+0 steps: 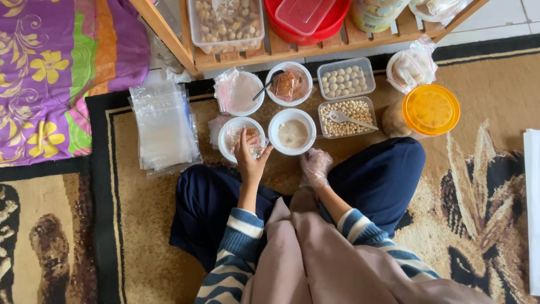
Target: Packaging various small food items into individual plastic bags using a spoon
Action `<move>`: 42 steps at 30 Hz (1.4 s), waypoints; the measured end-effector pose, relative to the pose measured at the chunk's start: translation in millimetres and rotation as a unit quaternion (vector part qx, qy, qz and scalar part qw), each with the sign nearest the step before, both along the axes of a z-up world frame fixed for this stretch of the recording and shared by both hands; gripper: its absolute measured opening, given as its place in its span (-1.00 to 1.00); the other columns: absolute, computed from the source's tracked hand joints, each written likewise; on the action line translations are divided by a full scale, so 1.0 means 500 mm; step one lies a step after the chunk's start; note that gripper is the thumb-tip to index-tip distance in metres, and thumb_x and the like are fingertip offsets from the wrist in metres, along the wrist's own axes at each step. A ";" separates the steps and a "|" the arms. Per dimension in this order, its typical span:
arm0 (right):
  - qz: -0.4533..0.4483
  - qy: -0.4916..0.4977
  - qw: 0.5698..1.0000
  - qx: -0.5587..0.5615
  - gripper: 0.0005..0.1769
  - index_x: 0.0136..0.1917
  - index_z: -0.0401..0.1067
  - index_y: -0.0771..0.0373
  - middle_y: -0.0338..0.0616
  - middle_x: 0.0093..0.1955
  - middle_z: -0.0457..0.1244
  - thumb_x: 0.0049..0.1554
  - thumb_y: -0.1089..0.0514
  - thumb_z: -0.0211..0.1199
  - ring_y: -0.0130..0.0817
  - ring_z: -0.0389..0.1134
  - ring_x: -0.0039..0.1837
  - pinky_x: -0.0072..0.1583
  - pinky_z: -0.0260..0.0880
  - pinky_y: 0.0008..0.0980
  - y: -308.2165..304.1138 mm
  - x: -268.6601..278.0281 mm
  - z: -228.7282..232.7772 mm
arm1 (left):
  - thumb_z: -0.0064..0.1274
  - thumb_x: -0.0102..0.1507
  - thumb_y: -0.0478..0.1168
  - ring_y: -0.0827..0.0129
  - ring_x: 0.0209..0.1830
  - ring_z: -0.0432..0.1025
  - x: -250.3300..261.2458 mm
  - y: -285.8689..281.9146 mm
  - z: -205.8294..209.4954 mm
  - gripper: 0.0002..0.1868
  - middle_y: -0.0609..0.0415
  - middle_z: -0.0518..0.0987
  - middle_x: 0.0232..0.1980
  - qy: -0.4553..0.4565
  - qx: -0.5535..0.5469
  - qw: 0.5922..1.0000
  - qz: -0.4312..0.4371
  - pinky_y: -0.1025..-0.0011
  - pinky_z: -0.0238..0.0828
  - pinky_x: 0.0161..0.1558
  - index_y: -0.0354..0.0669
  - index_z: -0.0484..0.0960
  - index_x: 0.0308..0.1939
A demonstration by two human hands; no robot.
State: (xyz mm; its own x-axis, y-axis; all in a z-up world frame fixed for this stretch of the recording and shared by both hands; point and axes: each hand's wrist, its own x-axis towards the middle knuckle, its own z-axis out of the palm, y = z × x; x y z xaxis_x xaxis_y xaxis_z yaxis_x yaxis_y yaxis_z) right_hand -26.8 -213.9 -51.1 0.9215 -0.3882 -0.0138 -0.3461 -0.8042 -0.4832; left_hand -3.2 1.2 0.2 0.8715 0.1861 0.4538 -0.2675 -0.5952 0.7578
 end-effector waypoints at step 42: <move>0.336 -0.165 0.899 -0.226 -0.28 0.42 0.08 0.60 0.65 0.31 0.09 0.32 -0.10 0.05 0.73 0.00 0.41 0.36 -0.06 0.56 0.067 0.242 -0.316 | 0.37 0.10 0.19 0.31 0.11 0.54 0.022 0.029 -0.026 0.10 0.33 0.67 0.07 0.018 -0.015 0.999 0.024 -0.05 0.13 0.35 -0.07 0.13 0.57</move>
State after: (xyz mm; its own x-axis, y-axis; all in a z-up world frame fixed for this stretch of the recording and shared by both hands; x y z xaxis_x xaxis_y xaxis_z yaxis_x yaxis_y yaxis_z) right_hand 94.2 -180.6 -209.1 0.8748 0.3604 0.3237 0.3936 -0.9183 -0.0412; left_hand 7.9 15.7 -13.0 0.8768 0.2408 0.4161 -0.2120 -0.5833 0.7841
